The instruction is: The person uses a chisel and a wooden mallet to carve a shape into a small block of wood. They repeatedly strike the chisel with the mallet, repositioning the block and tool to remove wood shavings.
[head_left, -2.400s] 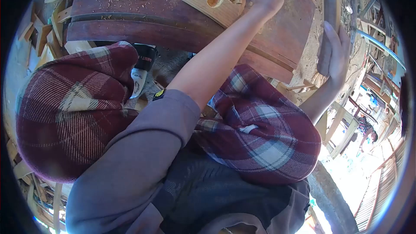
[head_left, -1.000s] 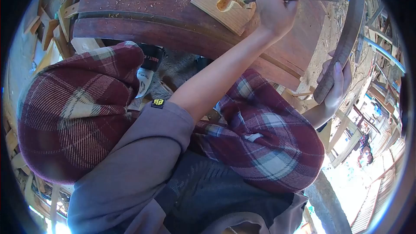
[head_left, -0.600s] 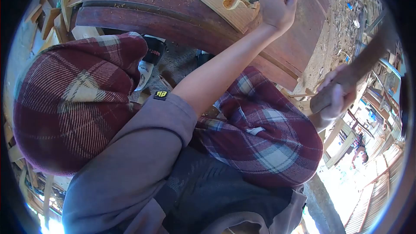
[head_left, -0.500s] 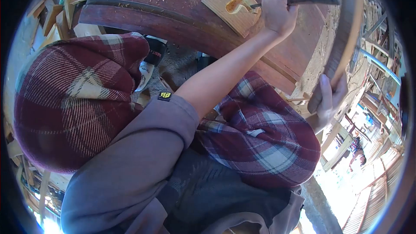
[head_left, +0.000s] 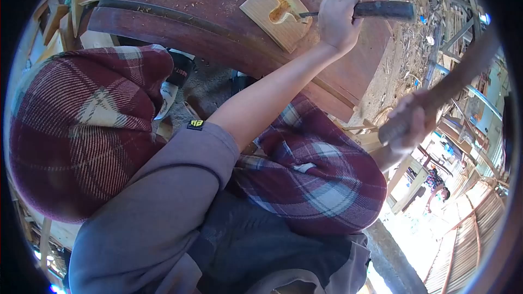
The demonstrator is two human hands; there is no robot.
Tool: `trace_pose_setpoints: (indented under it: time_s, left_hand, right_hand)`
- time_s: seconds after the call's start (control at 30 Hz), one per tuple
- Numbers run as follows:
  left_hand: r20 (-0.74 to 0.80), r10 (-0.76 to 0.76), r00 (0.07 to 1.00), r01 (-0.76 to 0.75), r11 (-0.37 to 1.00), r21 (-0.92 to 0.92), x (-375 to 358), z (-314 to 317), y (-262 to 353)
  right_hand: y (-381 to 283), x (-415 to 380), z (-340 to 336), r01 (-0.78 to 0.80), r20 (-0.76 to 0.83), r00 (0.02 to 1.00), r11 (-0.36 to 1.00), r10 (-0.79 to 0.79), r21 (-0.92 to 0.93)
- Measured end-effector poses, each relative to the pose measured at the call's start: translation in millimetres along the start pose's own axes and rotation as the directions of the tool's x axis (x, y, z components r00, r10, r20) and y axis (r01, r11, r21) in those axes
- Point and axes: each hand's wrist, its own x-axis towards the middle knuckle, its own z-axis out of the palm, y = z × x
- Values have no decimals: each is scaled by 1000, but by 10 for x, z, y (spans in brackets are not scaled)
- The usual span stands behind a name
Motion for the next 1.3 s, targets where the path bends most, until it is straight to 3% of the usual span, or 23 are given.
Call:
trace_pose_setpoints:
  time_s: [0.03, 0.07, 0.1, 0.17, 0.23, 0.3, 0.37, 0.4, 0.43, 0.5, 0.6, 0.73, 0.83, 0.93, 0.97, 1.1, 1.23, 1.3]
  left_hand:
    - [0, 0, 1000, 0, 1000, 7, -5, 1, 1]
    - [9, -18, 1000, 17, 1000, 21, 1, 5, -4]
    - [17, -32, 999, 31, 999, 32, 20, 16, -8]
    - [24, -36, 999, 35, 999, 41, 81, 63, -57]
    - [74, -25, 997, 22, 999, 33, 27, 25, -61]
    - [107, 6, 994, -13, 998, 64, -7, 28, -31]
    - [148, 12, 989, -25, 996, 88, -17, 18, -27]
    - [173, 9, 985, -25, 995, 94, -5, 21, -64]
    - [200, 7, 980, -26, 995, 92, 3, 35, -71]
    - [234, -31, 972, 4, 993, 114, 12, 75, -73]
    - [319, -84, 944, 34, 987, 158, 27, 32, -84]
    - [580, -133, 804, 9, 978, 210, 227, -20, -135]
    - [705, -8, 710, -177, 966, 189, 189, -102, -98]
    - [758, -48, 650, -142, 973, 182, 6, -113, 28]
    - [752, -39, 658, -138, 975, 171, -38, -115, 42]
    - [691, 30, 722, -135, 986, 99, -153, -118, 27]
    - [631, 7, 775, -64, 996, 68, -112, -177, -15]
    - [590, -14, 807, -14, 999, 43, -49, -193, -7]
  right_hand:
    - [53, -4, 31, -202, -71, 978, 974, 195, -107]
    - [234, 91, 91, 20, 32, 999, 906, -7, -423]
    - [163, 89, 229, -22, -25, 1000, 954, 15, -301]
    - [116, 83, 130, 19, -48, 998, 949, -36, -315]
    - [-64, 53, -15, -50, -21, 999, 970, 47, -237]
    - [30, 78, -26, 115, -113, 985, 985, -130, -129]
    - [202, 78, -20, 12, -68, 997, 991, -21, -133]
    - [304, 94, 25, -266, -136, 961, 940, 241, -212]
    - [322, 166, 152, 39, -10, 999, 877, -50, -478]
    - [301, 166, 217, -87, -79, 995, 959, 68, -271]
    - [343, 121, 118, -250, -118, 965, 957, 234, -147]
    - [502, 102, -40, -290, -150, 949, 955, 278, -67]
    - [626, 74, -102, -258, -151, 958, 961, 242, -97]
    - [428, -8, -79, -314, -167, 938, 948, 303, -44]
    - [350, -32, -63, -348, -172, 924, 938, 341, -9]
    - [375, -108, -125, -243, -175, 954, 970, 243, 23]
    - [398, -149, -106, -186, -138, 975, 978, 172, -93]
    - [518, -186, -113, -198, -203, 964, 972, 170, -127]
